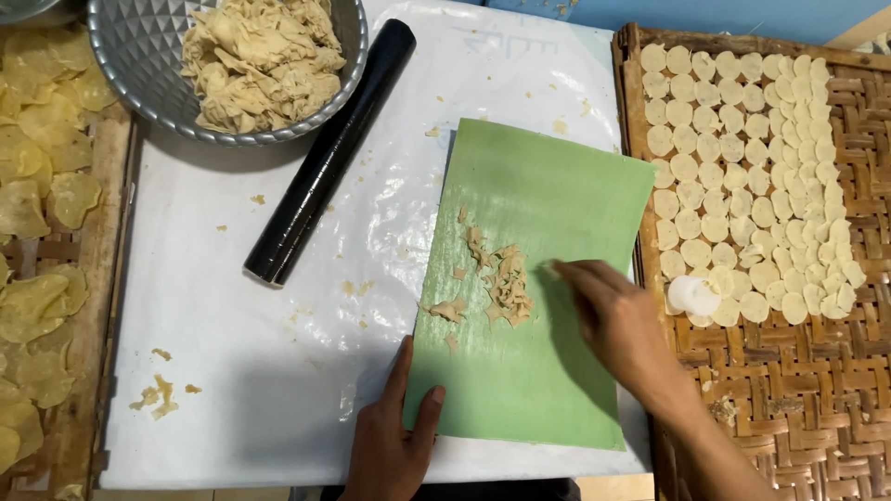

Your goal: Rolling out small bits of dough on a mat and shaping them into circular pieces for baking or drying.

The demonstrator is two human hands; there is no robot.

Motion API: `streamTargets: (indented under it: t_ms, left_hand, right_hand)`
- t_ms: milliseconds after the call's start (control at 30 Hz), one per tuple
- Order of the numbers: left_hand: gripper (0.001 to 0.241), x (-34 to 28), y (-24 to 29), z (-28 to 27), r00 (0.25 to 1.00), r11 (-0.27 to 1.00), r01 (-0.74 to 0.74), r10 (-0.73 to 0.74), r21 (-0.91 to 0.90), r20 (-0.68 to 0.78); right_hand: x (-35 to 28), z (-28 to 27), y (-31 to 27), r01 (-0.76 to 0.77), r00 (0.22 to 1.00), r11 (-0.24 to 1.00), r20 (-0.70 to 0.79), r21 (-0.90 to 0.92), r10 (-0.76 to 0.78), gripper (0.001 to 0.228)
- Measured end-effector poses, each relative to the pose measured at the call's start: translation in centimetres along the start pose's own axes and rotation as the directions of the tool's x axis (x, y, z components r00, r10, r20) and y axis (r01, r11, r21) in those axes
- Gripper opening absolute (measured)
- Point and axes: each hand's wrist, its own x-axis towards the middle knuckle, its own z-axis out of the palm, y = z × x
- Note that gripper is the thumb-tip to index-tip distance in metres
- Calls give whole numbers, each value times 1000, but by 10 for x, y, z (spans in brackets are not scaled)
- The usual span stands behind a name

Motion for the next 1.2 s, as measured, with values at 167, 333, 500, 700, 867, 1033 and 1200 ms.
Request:
streamTargets:
  t_ms: [167,333,500,700,867,1033,1200]
  left_hand:
    - [78,-2,-1,0,1000,999,2,-2,-33,3]
    - [78,-3,-1,0,999,999,29,-28,-43,17]
    - [78,0,-6,3,998,998,-64,64,15,-13]
    - [74,1,-16,9,985,989,-150,151,11,-84]
    - [74,3,-15,10,974,980,-198,200,34,-106]
    - [76,0,-11,4,980,984,-180,181,17,-78]
    - [78,-1,-6,3,994,994,-103,105,40,-38]
  right_hand:
    - [34,19,-15,56,998,998,-4,6,-56,16]
    - [63,19,-24,66,997,998,30,-23,-65,16]
    - [96,40,-22,204,978,965,81,-163,-193,50]
    - [74,37,-61,305,932,952,203,13,-301,44]
    - [47,52,-63,423,898,902,172,-82,-405,34]
    - [44,32,-50,329,943,944,51,-24,-328,17]
    - [23,39,-17,252,967,922,120,-294,-225,41]
